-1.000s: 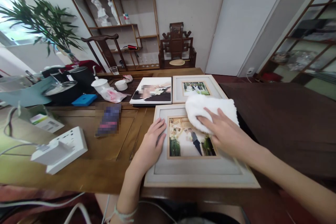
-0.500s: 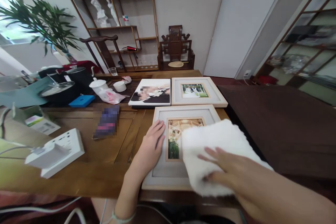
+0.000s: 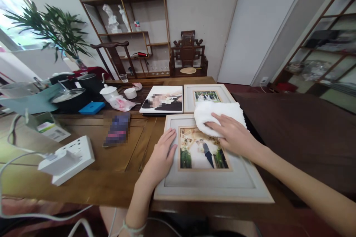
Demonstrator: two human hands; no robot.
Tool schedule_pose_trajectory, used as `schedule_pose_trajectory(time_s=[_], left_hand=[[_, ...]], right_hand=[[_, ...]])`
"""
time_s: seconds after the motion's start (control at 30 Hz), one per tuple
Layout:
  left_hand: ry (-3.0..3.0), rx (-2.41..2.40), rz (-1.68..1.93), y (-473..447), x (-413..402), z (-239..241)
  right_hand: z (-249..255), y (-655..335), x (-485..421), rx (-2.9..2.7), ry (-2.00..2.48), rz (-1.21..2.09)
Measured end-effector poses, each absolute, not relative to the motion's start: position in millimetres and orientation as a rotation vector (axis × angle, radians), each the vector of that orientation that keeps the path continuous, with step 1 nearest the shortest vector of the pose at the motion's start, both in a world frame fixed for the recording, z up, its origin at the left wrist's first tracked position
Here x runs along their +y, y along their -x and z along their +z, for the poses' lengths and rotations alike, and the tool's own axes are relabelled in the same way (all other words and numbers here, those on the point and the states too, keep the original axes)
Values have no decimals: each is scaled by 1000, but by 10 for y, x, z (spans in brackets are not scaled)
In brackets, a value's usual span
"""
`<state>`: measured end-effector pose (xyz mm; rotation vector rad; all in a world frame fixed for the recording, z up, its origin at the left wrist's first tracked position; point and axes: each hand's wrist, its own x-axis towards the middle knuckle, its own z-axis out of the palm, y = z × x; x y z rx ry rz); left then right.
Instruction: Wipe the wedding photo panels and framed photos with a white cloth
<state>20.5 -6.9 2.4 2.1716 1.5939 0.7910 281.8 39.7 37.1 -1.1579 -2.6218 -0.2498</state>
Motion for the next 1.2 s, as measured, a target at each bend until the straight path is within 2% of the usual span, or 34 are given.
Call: schedule_pose_trajectory(time_s=[0.13, 0.27, 0.47, 0.63, 0.8, 0.9, 1.03, 1.2], left_hand=[[-2156, 1585, 825, -194, -70, 3], [-2161, 1590, 837, -195, -59, -16], [-2195, 1599, 839, -194, -46, -56], [-2206, 1589, 787, -194, -56, -15], [-2184, 1579, 751, -199, -70, 36], [-2175, 1568, 773, -199, -71, 32], [-2168, 1570, 788, -201, -67, 17], [-2185, 1586, 783, -208, -71, 21]], right_hand=[[375, -2749, 410, -2699, 1173, -194], [494, -2786, -97, -2823, 1127, 60], [770, -2913, -751, -2891, 812, 436], [650, -2825, -597, -2802, 1097, 358], [401, -2679, 124, -2660, 1119, -118], [348, -2632, 514, -2626, 1101, -260], [373, -2576, 576, -2735, 1055, -177], [540, -2618, -22, -2907, 987, 143]])
